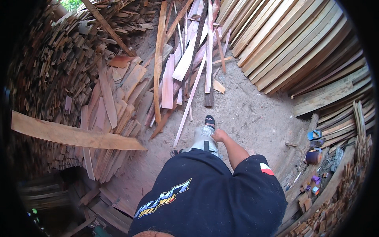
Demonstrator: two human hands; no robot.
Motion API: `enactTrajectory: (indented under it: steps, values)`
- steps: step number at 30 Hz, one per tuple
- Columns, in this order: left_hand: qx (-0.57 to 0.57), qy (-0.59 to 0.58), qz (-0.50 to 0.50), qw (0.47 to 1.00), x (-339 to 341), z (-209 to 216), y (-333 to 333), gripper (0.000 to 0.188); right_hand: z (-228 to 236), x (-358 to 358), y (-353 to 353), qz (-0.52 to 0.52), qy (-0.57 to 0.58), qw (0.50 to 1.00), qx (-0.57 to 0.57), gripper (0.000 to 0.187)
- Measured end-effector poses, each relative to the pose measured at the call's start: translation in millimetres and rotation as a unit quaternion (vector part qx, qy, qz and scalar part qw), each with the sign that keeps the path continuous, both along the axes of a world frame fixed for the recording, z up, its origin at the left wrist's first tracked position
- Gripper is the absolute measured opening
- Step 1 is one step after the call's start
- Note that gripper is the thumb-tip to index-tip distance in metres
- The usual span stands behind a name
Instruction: The person picks up thin wooden planks from a pile by hand and moves them to a vertical stack. The person handles the items one at a time and places them upright against other lumber.
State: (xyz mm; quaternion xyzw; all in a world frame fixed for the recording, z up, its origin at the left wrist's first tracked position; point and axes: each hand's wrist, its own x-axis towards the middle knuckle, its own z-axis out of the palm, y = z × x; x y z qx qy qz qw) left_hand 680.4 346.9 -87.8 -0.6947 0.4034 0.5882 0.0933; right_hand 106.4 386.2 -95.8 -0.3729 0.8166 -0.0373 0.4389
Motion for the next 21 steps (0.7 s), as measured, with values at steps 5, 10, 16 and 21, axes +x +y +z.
enactTrajectory:
  steps: [5, 10, 16, 21]
  values:
    - [-0.023, 0.011, 0.108, 0.994, -80, 33, -16, 0.039, -26, -59, 3, -0.069, -0.069, 0.994, -0.049, 0.022]
    - [-0.080, 0.021, 0.059, 0.995, -194, 69, -62, 0.041, -16, -136, 16, -0.130, 0.031, 0.989, -0.055, 0.020]
    - [-0.108, 0.036, -0.001, 0.993, -240, 84, -88, 0.037, -40, -192, 39, -0.229, 0.011, 0.973, -0.028, 0.012]
    - [-0.085, -0.005, -0.033, 0.996, -231, 78, -106, 0.038, -64, -186, 41, -0.255, -0.028, 0.966, -0.010, 0.005]
